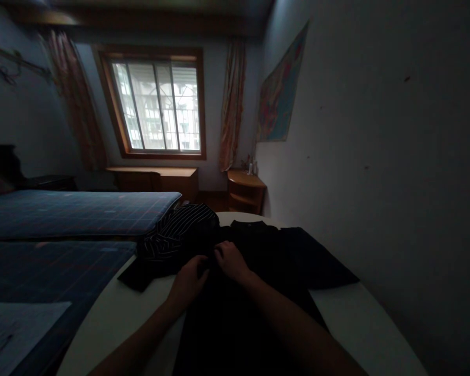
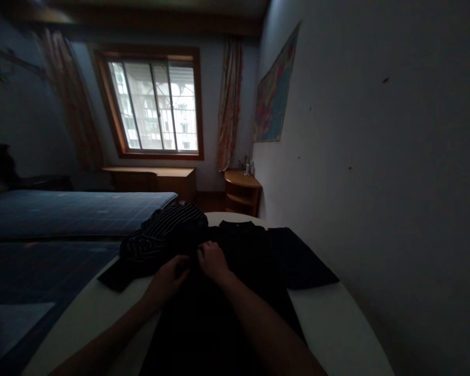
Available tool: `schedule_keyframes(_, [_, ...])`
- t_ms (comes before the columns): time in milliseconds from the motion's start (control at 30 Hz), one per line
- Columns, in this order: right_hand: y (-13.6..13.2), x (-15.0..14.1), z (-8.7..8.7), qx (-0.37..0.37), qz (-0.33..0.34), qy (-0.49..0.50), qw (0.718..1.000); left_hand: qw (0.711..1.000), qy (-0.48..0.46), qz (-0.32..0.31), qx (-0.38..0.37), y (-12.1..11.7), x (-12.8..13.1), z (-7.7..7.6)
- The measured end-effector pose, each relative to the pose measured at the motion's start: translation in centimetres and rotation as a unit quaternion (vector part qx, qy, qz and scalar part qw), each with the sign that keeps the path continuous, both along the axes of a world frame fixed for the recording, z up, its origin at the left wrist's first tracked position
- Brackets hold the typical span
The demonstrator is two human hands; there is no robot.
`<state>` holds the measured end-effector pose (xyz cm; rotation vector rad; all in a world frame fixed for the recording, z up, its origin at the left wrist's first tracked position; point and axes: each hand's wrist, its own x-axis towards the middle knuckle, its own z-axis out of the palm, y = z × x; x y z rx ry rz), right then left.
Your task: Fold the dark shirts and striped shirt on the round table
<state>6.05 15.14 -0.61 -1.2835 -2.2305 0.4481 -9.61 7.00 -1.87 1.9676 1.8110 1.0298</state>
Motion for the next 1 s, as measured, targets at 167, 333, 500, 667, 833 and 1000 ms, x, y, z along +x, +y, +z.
schedule_keyframes(167, [3.0, -1.8, 1.9, -0.071, -0.07, 0.045, 0.994, 0.999, -0.021, 0.02, -0.022, -0.7, 1.9, 1.4])
schedule_keyframes(333, [5.1, -3.4, 2.4, -0.125, -0.134, 0.016, 0.983, 0.999, 0.005, 0.027, -0.039, -2.2, 3.5, 1.0])
schedule_keyframes(500, [6.0, -3.5, 2.0, -0.121, -0.162, 0.011, 0.979, 1.0, 0.011, -0.006, -0.015, -2.4, 3.5, -0.6])
schedule_keyframes(667, [6.8, -2.5, 1.5, -0.112, -0.19, 0.048, 0.974, 1.0, -0.006, -0.02, 0.01, -2.7, 3.5, -1.0])
schedule_keyframes(833, [7.7, -1.7, 0.7, -0.115, -0.2, 0.072, 0.97, 0.998, -0.027, -0.049, 0.02, -3.3, 4.2, -0.5])
schedule_keyframes(1000, [8.7, -0.7, 0.4, -0.106, -0.192, 0.086, 0.972, 0.996, -0.075, -0.051, 0.006, -3.1, 5.0, 1.2])
